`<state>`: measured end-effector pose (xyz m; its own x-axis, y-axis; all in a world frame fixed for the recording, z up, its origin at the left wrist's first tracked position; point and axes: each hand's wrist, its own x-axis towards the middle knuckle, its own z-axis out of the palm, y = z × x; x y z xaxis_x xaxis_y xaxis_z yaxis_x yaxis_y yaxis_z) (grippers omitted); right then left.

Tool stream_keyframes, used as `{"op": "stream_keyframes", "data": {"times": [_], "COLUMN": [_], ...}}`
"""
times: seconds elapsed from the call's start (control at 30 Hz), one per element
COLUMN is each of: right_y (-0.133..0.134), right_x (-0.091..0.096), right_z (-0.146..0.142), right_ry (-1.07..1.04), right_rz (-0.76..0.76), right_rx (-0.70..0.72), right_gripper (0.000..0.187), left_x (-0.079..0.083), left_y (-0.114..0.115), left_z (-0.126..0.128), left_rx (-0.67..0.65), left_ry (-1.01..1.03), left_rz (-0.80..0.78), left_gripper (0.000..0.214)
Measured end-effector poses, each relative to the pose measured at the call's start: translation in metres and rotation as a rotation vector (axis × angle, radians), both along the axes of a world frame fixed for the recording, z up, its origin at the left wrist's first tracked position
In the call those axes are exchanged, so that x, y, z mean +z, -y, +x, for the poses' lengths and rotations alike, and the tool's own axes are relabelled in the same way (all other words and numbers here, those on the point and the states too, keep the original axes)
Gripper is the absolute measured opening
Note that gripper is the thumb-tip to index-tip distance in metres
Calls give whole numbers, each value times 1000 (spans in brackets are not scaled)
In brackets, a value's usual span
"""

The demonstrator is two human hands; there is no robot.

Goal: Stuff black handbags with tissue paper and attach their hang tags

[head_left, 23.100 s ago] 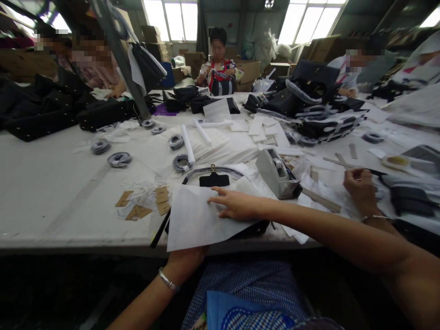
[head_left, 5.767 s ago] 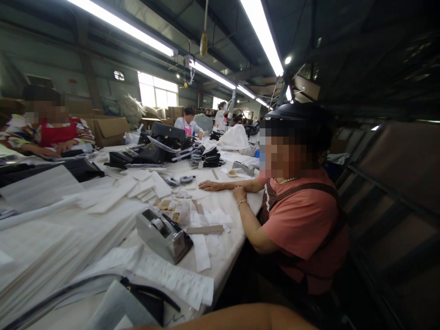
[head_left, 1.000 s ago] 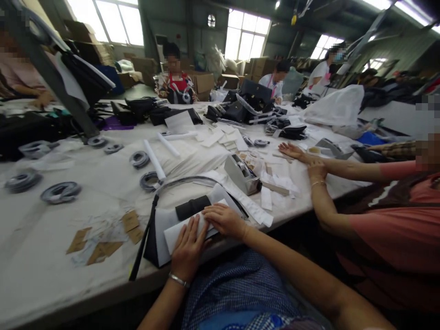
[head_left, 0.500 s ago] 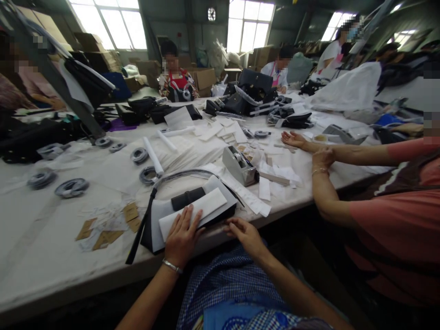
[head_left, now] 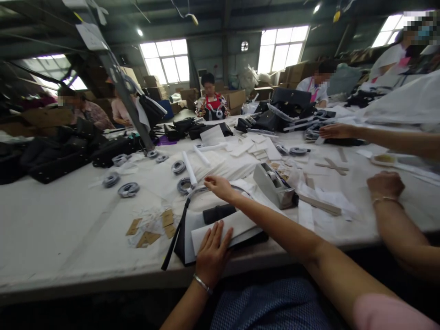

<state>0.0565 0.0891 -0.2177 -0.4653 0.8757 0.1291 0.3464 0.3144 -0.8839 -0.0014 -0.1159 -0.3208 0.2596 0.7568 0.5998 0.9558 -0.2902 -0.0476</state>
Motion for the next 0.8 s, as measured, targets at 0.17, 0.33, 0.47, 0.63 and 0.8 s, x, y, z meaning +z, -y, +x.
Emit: {"op": "stream_keyframes", "data": {"times": [0.17,0.33,0.47,0.63,0.8], "right_y": [-49,-56,-52,-12,65], "right_x": [-3,-5,9,22,15], "right_z": [-79,-89,-46,77,228], "right_ry": [149,168,65,-131,133], "right_rz": [-140,-250,-297,-221,75], "right_rx": [-35,-13,40,198,159], "right_gripper": [28,30,24,42,32], "left_x": [-4,-8,-6,10,34], "left_y": [0,-1,-1,1,0], "left_z": [1,0,0,-2,-11], "left_rx": [10,7,2,-24,-94], "left_ry": [6,-7,18,66,80], "left_rz": [11,23,-16,-161,-286], "left_gripper": [57,55,58,68,70]}}
